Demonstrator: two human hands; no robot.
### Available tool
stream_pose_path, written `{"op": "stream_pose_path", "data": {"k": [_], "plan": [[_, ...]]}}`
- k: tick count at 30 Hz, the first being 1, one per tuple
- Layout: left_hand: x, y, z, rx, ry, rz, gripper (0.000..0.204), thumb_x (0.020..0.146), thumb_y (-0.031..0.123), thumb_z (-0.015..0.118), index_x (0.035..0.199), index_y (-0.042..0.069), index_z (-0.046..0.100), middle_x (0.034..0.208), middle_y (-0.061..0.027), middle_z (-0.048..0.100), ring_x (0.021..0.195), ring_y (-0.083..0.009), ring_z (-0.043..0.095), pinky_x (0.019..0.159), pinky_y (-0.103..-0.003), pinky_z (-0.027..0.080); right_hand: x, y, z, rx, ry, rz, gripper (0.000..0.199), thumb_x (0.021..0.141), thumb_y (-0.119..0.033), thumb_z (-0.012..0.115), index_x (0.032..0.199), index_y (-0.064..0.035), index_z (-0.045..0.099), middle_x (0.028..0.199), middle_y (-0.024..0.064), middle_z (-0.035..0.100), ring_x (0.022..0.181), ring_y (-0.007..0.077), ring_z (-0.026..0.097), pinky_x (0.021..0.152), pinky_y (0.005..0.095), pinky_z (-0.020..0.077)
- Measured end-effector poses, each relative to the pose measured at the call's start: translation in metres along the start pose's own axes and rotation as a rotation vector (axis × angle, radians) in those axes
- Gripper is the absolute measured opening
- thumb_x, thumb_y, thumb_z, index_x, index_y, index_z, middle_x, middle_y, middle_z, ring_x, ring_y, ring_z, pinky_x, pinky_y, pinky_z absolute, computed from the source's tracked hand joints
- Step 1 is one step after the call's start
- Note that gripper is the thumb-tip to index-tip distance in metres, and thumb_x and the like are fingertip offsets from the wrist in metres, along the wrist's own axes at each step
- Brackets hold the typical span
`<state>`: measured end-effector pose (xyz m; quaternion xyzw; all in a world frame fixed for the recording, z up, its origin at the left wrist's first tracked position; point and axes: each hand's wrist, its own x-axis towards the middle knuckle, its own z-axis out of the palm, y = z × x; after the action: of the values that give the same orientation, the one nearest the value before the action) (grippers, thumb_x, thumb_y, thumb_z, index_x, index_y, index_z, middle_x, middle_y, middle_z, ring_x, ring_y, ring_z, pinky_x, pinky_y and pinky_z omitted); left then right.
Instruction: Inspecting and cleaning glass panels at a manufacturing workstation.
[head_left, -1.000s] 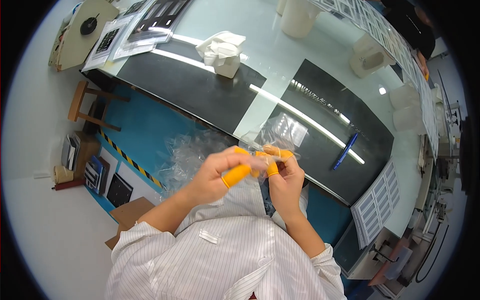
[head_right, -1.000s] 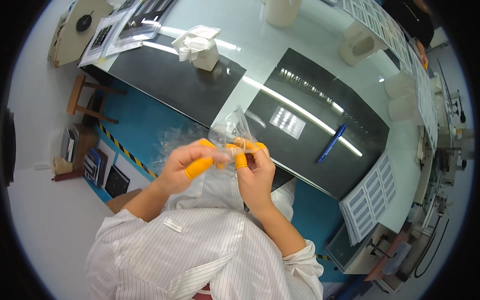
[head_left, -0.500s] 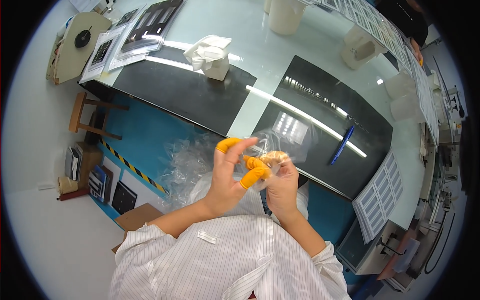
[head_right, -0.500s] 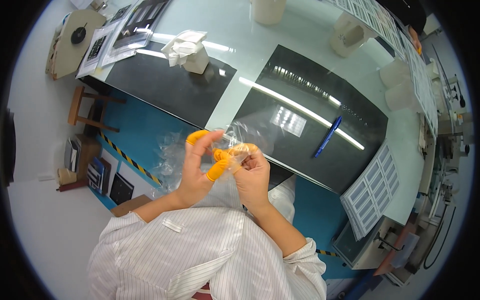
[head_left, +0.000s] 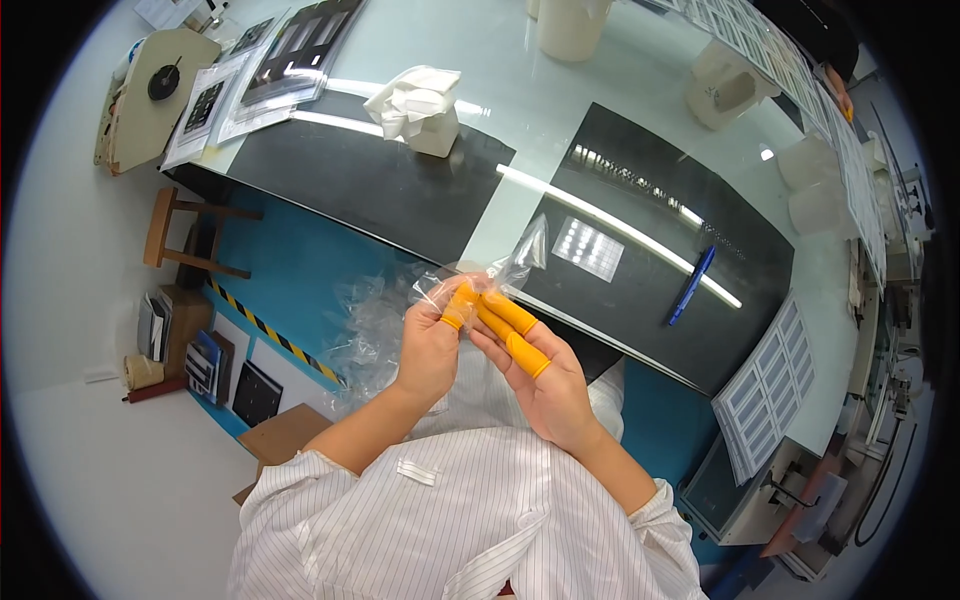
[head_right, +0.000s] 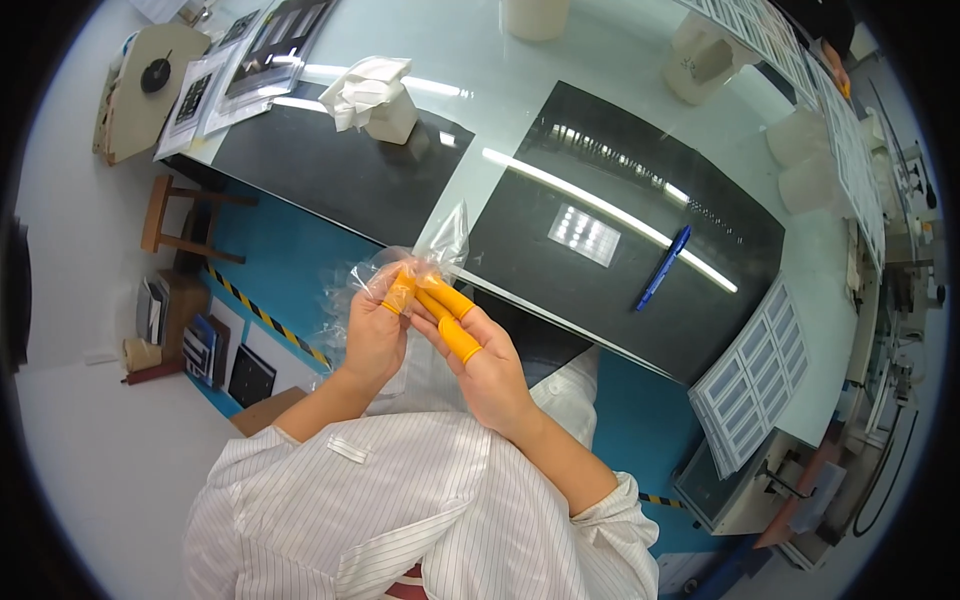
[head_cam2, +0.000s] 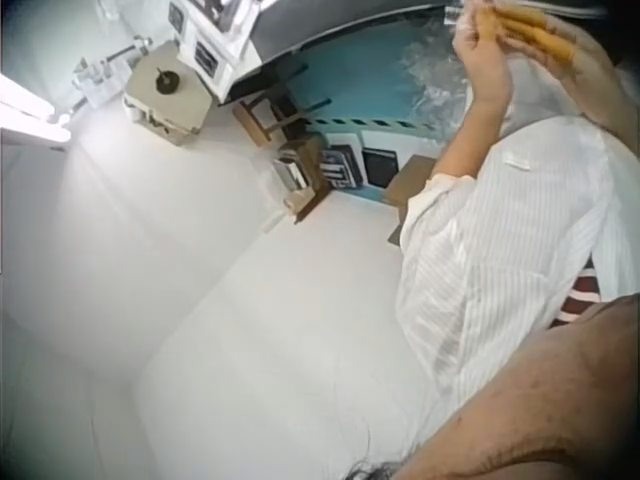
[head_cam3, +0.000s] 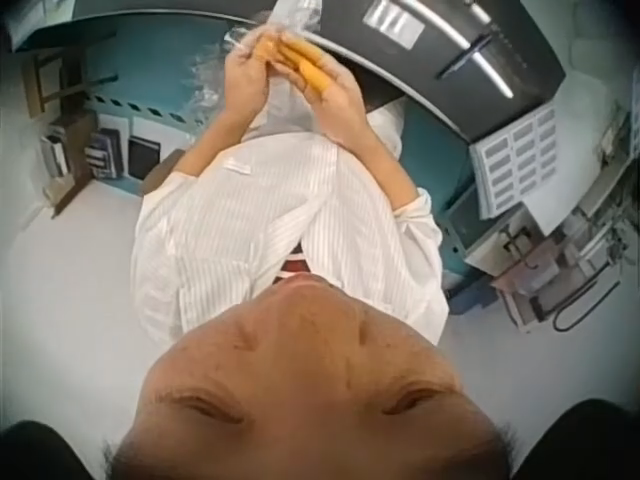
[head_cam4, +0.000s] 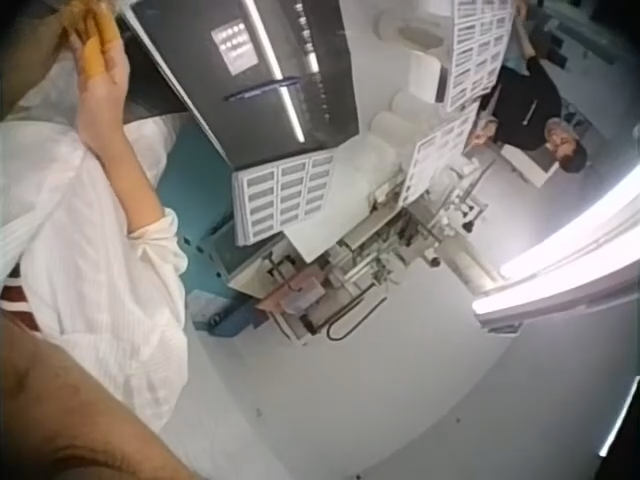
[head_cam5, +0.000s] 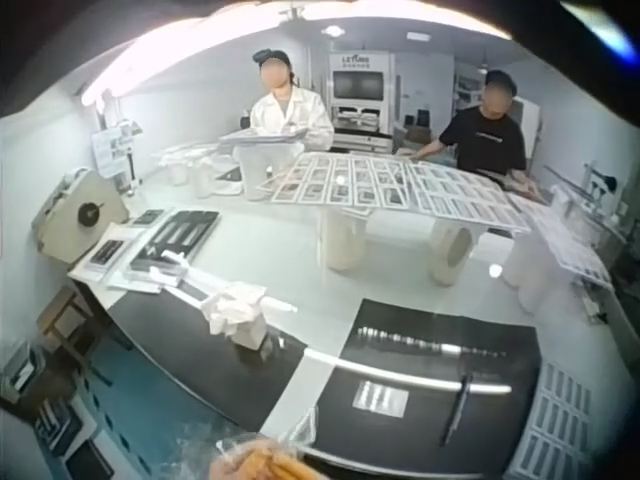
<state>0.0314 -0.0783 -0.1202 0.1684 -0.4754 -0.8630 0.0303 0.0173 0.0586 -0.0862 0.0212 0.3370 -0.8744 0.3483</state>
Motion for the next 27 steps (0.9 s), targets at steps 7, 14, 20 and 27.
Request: {"op": "stream_pose_path", "data": {"k": [7,14,20,27], "plan": [[0.005,0.002,-0.010,-0.073,0.041,-0.066,0.021,0.090,0.013,0.047,0.104,0.000,0.057,0.099,-0.0069,0.060,0.088,-0.0126,0.057,0.078,-0.025,0.046,-0.003,0.008,-0.002,-0.658,-0.006,-0.250,0.036,0.088,0.001,0.042,0.124,0.0032,0.039,0.118,0.0155,0.049,0.110,0.0209,0.049,0.096,0.0284,0.0364],[0.011,0.003,-0.033,-0.176,0.073,-0.190,0.018,0.085,0.009,0.054,0.100,0.000,0.055,0.083,-0.0062,0.057,0.065,-0.0088,0.053,0.057,-0.017,0.043,-0.004,0.003,-0.010,-0.846,0.219,-0.369,0.042,0.081,-0.008,0.060,0.119,0.0028,0.044,0.109,0.0122,0.055,0.096,0.0187,0.053,0.087,0.0276,0.0404],[-0.014,0.006,-0.024,-0.156,-0.078,-0.727,0.015,0.088,0.008,0.042,0.096,0.001,0.053,0.071,-0.0039,0.050,0.056,-0.0106,0.048,0.048,-0.021,0.039,0.004,0.015,0.002,-1.388,-0.127,-0.473,0.081,0.059,-0.021,0.078,0.124,0.0033,0.037,0.121,0.0202,0.044,0.112,0.0359,0.042,0.095,0.0399,0.0335],[-0.031,-0.044,-0.036,-0.475,0.098,-0.787,0.018,0.087,0.006,0.038,0.098,0.002,0.051,0.093,-0.0107,0.050,0.084,-0.0205,0.052,0.074,-0.032,0.047,0.012,0.041,-0.011,-1.474,-0.333,-0.514,0.047,0.064,-0.015,0.072,0.104,0.0005,0.053,0.104,0.0152,0.056,0.094,0.0335,0.053,0.081,0.0384,0.0422]]}}
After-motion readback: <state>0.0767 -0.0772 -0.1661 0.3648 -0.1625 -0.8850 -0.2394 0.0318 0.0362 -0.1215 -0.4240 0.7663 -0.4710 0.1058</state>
